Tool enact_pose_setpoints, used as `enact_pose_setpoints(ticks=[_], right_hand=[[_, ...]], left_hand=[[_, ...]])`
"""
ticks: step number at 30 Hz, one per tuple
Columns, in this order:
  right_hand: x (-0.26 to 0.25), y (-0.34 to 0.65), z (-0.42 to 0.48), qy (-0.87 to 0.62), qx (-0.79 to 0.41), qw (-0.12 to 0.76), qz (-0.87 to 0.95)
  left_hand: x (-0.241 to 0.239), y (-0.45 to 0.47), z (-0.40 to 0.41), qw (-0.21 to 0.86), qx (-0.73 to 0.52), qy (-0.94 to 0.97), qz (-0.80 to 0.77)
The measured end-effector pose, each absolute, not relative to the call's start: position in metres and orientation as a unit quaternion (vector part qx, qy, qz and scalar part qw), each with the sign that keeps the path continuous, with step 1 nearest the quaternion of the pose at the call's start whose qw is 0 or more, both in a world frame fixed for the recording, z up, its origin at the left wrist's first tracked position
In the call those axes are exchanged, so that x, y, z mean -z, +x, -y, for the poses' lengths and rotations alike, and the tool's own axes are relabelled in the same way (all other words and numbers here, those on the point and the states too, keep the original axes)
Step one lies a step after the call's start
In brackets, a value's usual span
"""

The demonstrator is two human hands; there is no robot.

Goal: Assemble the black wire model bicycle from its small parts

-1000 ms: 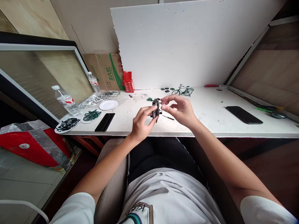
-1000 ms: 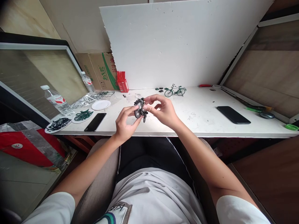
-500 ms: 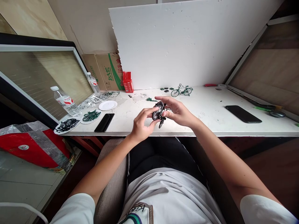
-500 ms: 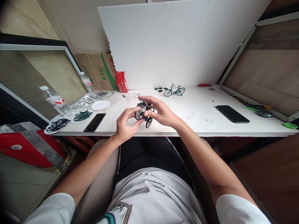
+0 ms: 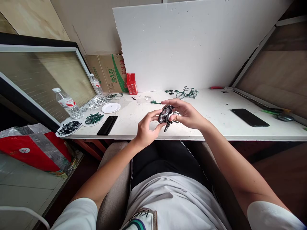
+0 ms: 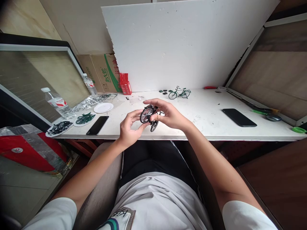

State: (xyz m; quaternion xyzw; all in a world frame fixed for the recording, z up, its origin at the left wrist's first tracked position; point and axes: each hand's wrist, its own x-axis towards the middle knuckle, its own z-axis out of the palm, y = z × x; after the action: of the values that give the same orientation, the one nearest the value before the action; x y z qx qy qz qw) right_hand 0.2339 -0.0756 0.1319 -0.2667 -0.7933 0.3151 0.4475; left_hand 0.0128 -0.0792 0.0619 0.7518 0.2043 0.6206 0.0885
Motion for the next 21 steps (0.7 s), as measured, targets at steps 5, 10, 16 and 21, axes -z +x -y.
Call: enact_pose_setpoints(ticks=[5,10,16,21], right_hand=[[-0.127,0.231,0.077,-0.266,-0.284,0.447,0.805],[-0.127,0.228,0.080,-0.263,-0.262,0.448,0.814],[-0.130,0.221,0.084,-0.271,-0.239,0.469,0.806],[-0.130,0.216,0.087,-0.272,-0.223,0.491,0.797]], left_hand=[[-0.060,0.014,0.076,0.111,-0.628,0.739,-0.216],[-0.057,0.013,0.073,0.105,-0.634,0.736,-0.213],[-0.064,0.010,0.075,0.046,-0.633,0.746,-0.201],[-0.071,0.008,0.076,0.015,-0.638,0.744,-0.197]])
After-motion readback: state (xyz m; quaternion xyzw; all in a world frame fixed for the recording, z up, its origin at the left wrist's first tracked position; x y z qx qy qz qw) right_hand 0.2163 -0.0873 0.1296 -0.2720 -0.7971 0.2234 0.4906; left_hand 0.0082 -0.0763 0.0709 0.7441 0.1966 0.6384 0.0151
